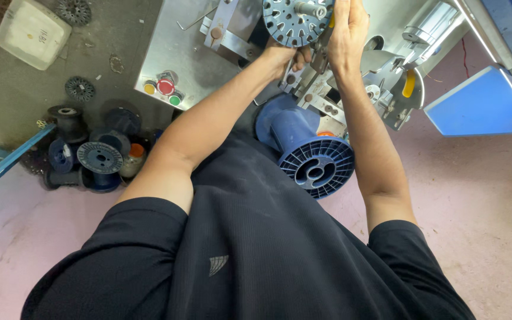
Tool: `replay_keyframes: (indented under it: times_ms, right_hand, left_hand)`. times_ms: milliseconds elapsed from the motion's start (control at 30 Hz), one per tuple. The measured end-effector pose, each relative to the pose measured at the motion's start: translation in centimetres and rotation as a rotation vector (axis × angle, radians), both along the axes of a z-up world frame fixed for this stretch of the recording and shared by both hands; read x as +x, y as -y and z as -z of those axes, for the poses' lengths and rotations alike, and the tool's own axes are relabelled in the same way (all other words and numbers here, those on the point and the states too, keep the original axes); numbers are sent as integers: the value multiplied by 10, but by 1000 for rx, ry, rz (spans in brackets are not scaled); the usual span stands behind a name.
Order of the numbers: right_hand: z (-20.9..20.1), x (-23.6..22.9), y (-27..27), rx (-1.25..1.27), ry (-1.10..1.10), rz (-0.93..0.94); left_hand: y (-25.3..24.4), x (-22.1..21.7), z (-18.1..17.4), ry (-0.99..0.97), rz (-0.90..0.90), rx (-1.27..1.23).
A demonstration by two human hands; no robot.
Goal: The person uses an Allen key to tighten screws on a machine's rotating component. They repeatedly adjust the tool and reposition their hands to secure the part. The person also handles small metal pieces and places them into the machine's fixture.
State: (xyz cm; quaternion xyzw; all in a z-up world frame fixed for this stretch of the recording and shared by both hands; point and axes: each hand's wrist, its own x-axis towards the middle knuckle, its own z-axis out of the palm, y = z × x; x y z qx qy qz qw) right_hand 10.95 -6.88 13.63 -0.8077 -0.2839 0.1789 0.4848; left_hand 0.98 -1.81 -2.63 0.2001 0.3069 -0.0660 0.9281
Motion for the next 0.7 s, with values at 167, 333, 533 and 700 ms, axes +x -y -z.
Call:
replay_keyframes:
  times_ms: [167,333,533,700]
  right_hand:
    - [9,4,8,-53,35,18]
    - [13,6,12,-76,64,48]
    - [14,6,10,-91,91,54]
    - [17,8,12,-95,107,56]
  left_hand:
    - [-18,0,-4,20,17,19]
    - [-37,-3,-12,44,147,-77]
    - [-19,-10,-3,19,154,539]
    - [-2,-4,19,188,-44,2004]
